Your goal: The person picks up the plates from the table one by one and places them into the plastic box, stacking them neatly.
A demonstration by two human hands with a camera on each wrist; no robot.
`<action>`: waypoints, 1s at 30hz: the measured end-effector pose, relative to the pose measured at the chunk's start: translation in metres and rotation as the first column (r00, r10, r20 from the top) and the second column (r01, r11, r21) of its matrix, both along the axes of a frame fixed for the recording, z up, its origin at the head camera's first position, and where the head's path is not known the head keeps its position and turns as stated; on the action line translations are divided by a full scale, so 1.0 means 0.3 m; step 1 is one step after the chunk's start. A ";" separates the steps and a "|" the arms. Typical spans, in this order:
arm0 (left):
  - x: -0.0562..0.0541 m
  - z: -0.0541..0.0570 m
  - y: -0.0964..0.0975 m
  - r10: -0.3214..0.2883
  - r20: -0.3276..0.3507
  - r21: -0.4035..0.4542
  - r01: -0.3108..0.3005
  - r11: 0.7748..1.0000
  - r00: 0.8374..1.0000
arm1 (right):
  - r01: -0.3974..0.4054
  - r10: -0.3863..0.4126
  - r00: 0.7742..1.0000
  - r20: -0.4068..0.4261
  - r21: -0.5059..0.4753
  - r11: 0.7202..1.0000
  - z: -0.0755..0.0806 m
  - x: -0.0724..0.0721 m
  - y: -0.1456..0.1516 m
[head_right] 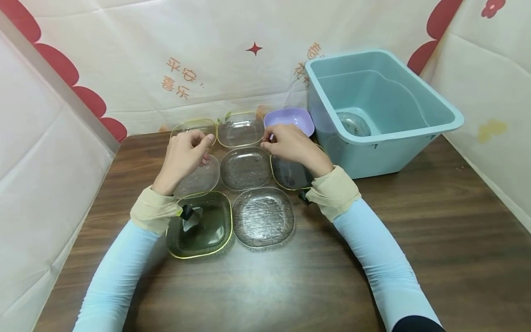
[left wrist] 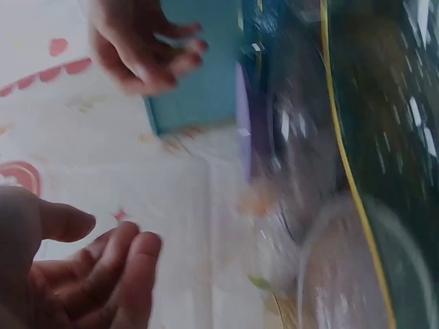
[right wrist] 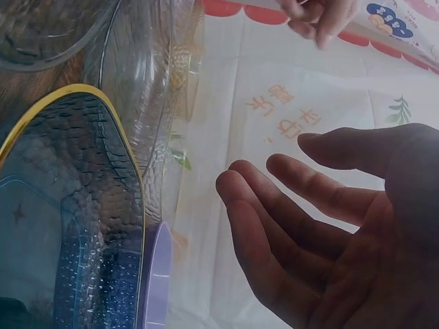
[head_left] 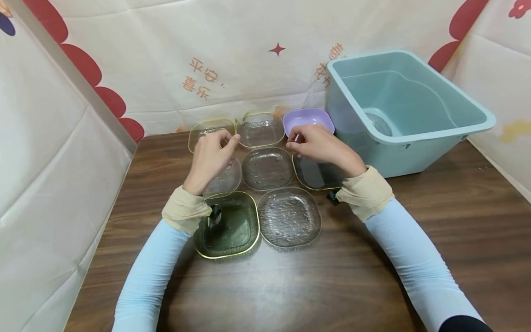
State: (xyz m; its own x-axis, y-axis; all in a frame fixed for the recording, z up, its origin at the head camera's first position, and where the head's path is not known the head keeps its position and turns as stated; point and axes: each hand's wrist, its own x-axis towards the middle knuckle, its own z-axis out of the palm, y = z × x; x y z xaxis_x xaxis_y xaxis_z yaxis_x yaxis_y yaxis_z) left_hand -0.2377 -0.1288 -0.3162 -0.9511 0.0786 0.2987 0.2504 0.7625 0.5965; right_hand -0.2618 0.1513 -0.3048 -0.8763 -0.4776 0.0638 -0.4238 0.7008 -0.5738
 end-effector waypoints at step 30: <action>-0.395 -0.111 -0.455 0.075 0.507 -0.072 -0.045 0.996 0.858 | 0.021 -0.021 0.999 0.045 -0.001 1.000 -0.006 -0.008 0.025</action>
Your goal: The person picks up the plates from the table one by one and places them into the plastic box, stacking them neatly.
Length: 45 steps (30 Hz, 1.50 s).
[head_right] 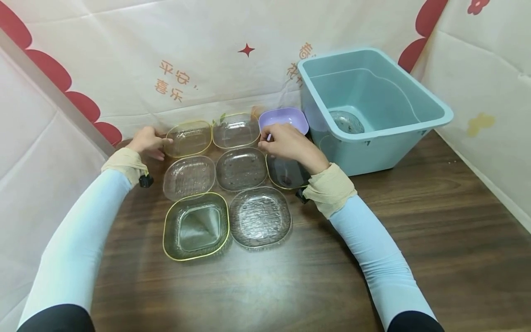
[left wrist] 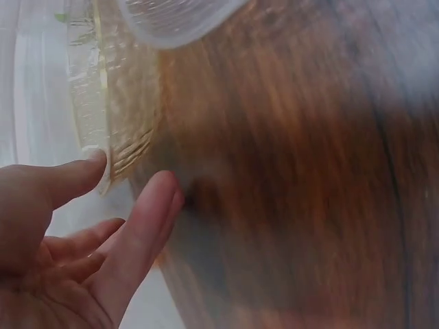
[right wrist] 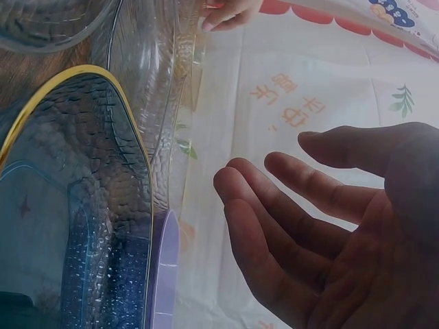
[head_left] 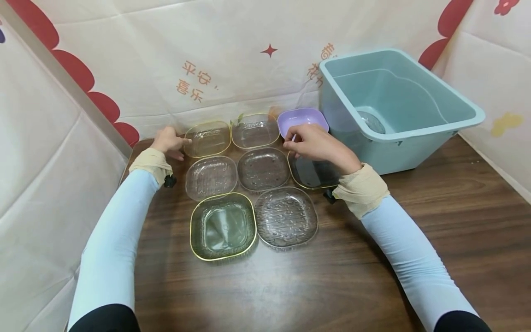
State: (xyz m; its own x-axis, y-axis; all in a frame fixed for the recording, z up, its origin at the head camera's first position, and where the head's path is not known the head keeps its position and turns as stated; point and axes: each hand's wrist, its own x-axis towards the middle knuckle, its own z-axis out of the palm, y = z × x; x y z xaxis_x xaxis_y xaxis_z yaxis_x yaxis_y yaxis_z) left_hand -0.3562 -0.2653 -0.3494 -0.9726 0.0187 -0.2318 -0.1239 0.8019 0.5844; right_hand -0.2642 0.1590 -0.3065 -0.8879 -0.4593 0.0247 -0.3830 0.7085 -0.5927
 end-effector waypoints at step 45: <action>0.096 0.011 0.107 -0.016 -0.345 -0.101 -0.020 0.995 0.939 | -0.002 0.003 0.999 0.037 -0.027 1.000 0.003 -0.005 0.022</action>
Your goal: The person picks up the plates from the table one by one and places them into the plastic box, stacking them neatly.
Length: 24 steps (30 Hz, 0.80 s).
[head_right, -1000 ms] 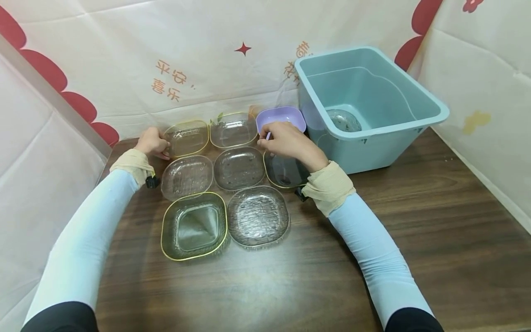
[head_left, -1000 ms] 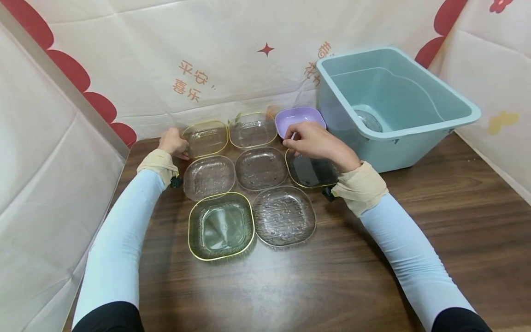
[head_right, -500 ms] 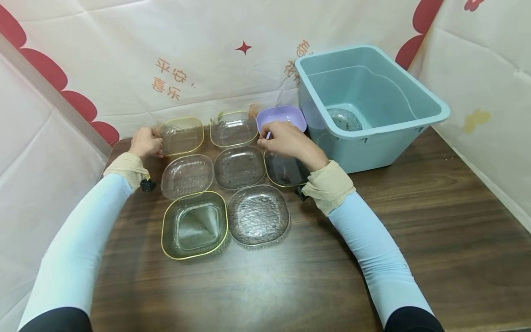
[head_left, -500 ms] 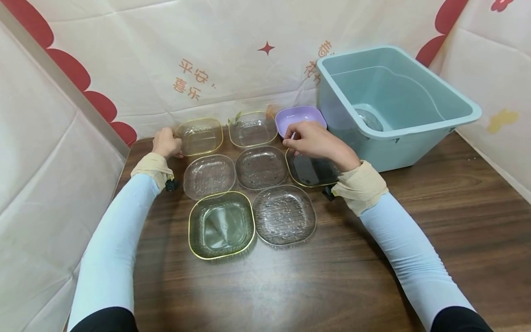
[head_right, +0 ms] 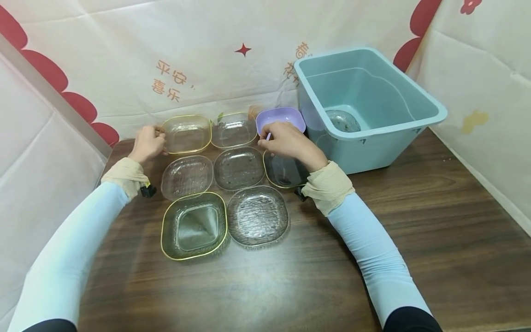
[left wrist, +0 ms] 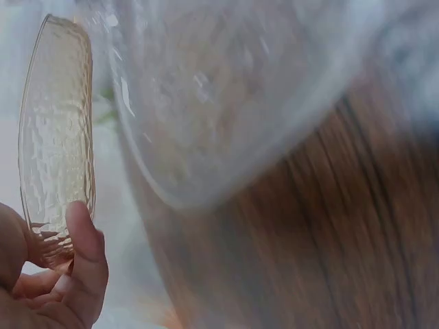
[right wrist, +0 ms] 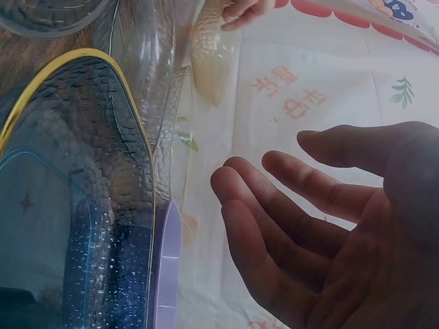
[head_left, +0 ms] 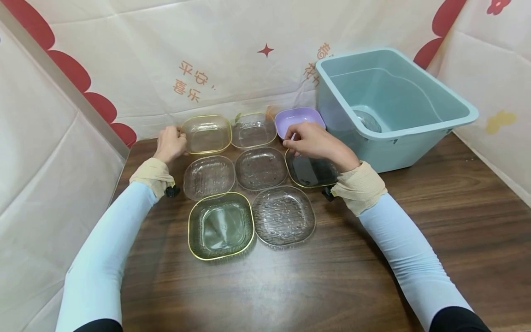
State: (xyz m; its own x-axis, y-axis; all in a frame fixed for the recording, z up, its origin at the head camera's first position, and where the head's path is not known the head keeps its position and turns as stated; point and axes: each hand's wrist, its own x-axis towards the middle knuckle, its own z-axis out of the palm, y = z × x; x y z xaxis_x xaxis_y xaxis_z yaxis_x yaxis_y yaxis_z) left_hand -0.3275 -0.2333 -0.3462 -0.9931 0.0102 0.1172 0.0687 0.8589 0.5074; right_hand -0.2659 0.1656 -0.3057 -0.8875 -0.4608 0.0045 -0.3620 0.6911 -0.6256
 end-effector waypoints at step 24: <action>0.228 0.028 0.369 -0.098 -0.061 0.304 0.112 0.946 0.993 | 0.138 -0.137 0.989 0.047 -0.020 0.990 -0.022 0.003 -0.018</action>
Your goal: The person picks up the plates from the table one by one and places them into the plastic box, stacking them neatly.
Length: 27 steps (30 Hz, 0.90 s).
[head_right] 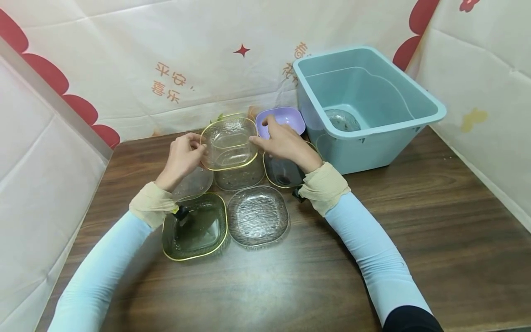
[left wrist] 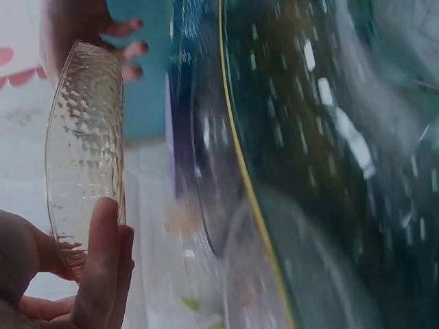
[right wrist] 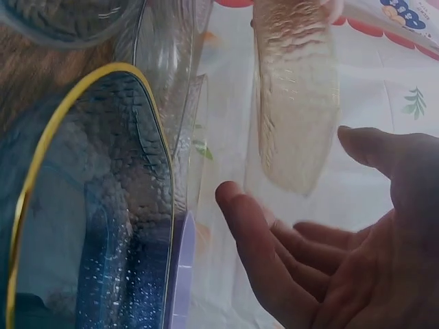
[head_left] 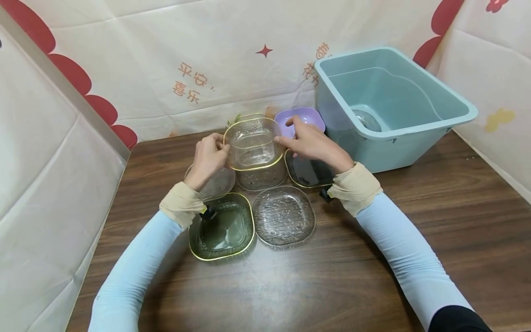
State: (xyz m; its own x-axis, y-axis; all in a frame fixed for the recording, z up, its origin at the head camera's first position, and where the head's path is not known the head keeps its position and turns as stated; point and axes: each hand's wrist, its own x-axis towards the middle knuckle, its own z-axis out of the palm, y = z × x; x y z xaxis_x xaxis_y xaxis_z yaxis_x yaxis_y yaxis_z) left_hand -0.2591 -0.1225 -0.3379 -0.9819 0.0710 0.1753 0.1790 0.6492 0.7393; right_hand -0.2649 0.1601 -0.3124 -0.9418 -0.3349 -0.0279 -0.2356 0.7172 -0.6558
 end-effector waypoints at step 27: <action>0.094 0.039 0.125 -0.048 0.031 0.136 0.043 0.990 0.998 | 0.028 -0.003 0.989 0.147 -0.167 0.986 -0.011 -0.005 -0.005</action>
